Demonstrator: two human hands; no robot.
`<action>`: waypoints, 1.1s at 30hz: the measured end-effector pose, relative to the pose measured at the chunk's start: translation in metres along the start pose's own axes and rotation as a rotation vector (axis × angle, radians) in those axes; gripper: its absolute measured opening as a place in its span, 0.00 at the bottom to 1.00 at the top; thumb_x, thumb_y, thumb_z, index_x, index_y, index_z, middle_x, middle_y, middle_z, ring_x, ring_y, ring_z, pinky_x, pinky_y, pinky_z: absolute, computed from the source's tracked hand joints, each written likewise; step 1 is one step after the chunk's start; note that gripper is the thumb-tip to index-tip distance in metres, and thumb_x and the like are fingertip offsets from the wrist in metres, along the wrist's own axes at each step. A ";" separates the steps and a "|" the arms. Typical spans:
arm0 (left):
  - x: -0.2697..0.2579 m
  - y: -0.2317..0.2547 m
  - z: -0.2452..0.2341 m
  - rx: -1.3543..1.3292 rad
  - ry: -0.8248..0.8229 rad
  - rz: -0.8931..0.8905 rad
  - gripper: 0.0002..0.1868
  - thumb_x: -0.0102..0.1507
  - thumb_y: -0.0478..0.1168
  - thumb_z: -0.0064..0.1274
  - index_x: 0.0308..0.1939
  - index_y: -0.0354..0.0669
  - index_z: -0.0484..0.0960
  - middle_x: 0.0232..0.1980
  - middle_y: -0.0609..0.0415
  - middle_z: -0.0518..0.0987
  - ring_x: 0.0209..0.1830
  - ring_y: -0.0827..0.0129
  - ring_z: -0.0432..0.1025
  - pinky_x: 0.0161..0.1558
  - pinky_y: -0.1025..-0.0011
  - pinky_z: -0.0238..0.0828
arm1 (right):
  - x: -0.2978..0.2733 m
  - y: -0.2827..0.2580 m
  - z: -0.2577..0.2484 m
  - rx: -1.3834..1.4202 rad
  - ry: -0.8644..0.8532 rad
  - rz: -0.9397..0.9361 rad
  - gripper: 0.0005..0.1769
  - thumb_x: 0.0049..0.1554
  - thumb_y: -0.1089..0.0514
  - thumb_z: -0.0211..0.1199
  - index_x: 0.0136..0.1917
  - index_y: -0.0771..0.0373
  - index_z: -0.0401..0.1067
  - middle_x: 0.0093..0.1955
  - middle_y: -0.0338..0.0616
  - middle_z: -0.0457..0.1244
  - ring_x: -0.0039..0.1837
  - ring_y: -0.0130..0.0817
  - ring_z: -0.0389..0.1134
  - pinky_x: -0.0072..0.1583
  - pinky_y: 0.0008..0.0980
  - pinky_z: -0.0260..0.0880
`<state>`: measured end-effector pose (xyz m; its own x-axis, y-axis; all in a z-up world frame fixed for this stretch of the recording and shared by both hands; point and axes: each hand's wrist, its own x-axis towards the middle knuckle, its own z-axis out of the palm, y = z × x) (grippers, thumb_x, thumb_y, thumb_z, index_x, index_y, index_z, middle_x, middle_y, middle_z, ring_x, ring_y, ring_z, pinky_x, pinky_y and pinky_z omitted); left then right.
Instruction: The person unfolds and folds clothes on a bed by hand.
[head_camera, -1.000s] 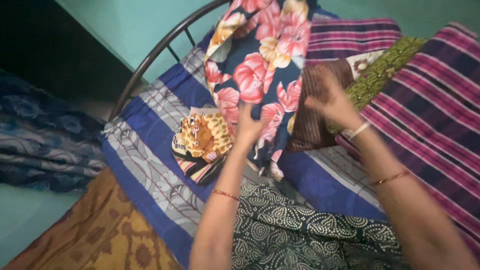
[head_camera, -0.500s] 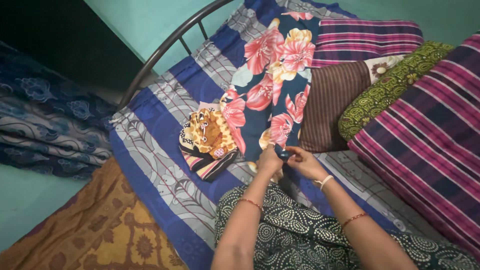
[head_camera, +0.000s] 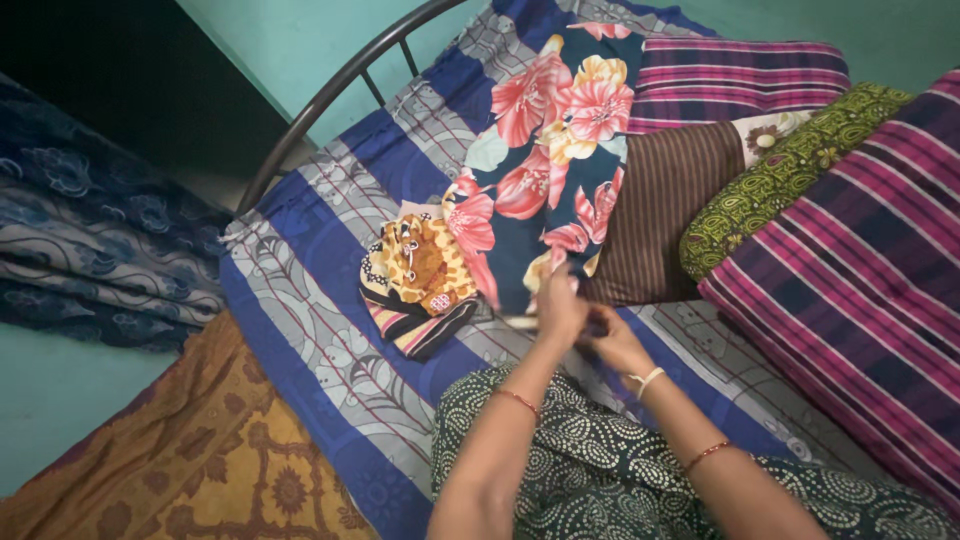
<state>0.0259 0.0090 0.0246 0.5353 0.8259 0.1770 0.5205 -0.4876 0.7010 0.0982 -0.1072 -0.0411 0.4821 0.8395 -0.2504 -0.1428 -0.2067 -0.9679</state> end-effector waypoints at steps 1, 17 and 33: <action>0.008 0.019 -0.004 -0.194 0.017 -0.007 0.23 0.52 0.28 0.55 0.53 0.31 0.80 0.58 0.34 0.77 0.55 0.44 0.75 0.57 0.58 0.71 | 0.006 -0.007 0.006 0.001 0.002 -0.005 0.34 0.49 0.68 0.68 0.69 0.65 0.66 0.65 0.43 0.66 0.65 0.30 0.66 0.66 0.29 0.64; 0.049 0.169 -0.267 -0.197 0.455 0.324 0.04 0.60 0.33 0.62 0.38 0.39 0.87 0.39 0.49 0.80 0.34 0.63 0.76 0.38 0.67 0.70 | -0.004 -0.216 -0.029 0.641 0.203 -0.466 0.19 0.51 0.73 0.46 0.53 0.62 0.68 0.47 0.42 0.68 0.45 0.31 0.73 0.51 0.31 0.79; 0.035 0.126 -0.344 0.327 0.813 0.425 0.12 0.59 0.35 0.57 0.43 0.31 0.77 0.65 0.36 0.68 0.60 0.39 0.72 0.55 0.53 0.72 | -0.021 -0.285 -0.084 -0.180 0.261 -0.631 0.16 0.69 0.66 0.52 0.64 0.63 0.77 0.54 0.47 0.71 0.51 0.28 0.66 0.51 0.30 0.66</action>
<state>-0.1190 0.0745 0.3569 0.1630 0.4464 0.8799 0.6147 -0.7435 0.2633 0.2017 -0.1084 0.2384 0.6208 0.6833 0.3844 0.3665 0.1806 -0.9127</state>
